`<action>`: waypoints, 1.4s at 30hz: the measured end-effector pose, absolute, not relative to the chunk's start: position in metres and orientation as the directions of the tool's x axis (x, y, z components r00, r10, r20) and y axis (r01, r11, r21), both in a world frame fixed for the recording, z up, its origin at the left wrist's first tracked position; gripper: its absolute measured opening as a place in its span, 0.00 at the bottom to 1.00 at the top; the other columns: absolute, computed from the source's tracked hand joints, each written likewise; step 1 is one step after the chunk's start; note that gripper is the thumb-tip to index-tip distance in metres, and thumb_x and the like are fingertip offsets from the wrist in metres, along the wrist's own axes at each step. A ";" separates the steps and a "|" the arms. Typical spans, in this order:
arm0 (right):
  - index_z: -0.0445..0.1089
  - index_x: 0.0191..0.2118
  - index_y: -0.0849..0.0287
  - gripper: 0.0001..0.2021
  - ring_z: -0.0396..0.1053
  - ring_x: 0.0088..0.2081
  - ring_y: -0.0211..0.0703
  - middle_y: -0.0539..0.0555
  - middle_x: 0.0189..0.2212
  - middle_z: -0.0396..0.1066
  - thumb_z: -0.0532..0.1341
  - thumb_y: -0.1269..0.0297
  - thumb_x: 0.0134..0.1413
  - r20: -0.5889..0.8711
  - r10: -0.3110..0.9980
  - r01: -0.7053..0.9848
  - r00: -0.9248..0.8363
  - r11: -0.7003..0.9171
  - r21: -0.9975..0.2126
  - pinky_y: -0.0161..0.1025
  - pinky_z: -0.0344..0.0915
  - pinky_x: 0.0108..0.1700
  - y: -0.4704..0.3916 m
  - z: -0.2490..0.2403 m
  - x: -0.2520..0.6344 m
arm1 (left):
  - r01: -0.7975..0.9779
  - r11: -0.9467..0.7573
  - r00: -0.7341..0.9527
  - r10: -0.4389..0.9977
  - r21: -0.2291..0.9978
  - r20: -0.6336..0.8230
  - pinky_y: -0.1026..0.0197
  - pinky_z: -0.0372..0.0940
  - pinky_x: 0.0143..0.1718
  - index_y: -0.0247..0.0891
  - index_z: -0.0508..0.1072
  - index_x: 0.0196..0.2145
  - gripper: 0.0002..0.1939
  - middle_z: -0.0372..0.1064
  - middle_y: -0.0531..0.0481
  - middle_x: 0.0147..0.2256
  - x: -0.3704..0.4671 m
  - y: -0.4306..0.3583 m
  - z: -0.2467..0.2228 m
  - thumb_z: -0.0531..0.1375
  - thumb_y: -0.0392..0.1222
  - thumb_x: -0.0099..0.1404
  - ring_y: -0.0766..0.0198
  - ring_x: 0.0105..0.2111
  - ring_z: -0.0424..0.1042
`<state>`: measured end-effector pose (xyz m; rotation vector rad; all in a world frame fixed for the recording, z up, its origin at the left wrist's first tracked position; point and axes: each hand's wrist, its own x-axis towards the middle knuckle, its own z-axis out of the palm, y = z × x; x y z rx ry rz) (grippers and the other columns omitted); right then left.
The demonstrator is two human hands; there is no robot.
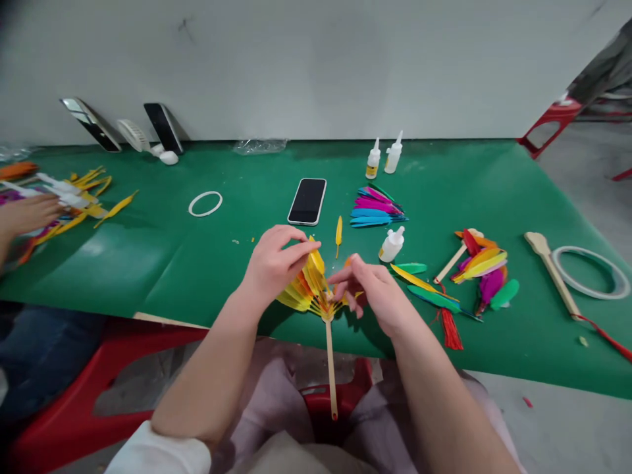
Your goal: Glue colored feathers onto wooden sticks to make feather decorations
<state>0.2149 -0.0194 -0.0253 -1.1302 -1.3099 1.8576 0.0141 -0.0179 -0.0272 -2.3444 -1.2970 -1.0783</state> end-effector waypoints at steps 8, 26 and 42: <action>0.71 0.26 0.62 0.15 0.53 0.14 0.27 0.46 0.15 0.62 0.63 0.53 0.45 -0.302 0.782 -0.048 -0.546 -0.389 -0.920 0.28 0.49 0.15 -0.028 -0.025 0.209 | 0.760 -0.568 0.087 0.572 0.317 0.816 0.57 0.62 0.43 0.41 0.68 0.49 0.18 0.72 0.47 0.39 0.040 -0.024 -0.035 0.57 0.33 0.61 0.62 0.40 0.68; 0.67 0.48 0.57 0.26 0.67 0.37 0.47 0.56 0.35 0.71 0.60 0.47 0.45 0.291 0.950 0.671 0.108 0.147 -0.727 0.43 0.64 0.35 0.022 -0.041 0.281 | -0.072 -0.120 -0.312 0.945 0.990 0.092 0.67 0.68 0.29 0.40 0.65 0.51 0.31 0.68 0.57 0.22 0.039 -0.014 -0.033 0.67 0.38 0.48 0.71 0.23 0.69; 0.67 0.40 0.56 0.16 0.64 0.25 0.37 0.51 0.29 0.68 0.62 0.56 0.45 0.210 0.937 0.242 0.280 0.143 -0.960 0.37 0.61 0.25 0.024 -0.027 0.291 | -0.050 -0.285 -0.474 0.851 0.957 0.228 0.71 0.62 0.18 0.37 0.74 0.31 0.08 0.74 0.52 0.27 0.055 -0.007 -0.026 0.65 0.40 0.52 0.71 0.23 0.71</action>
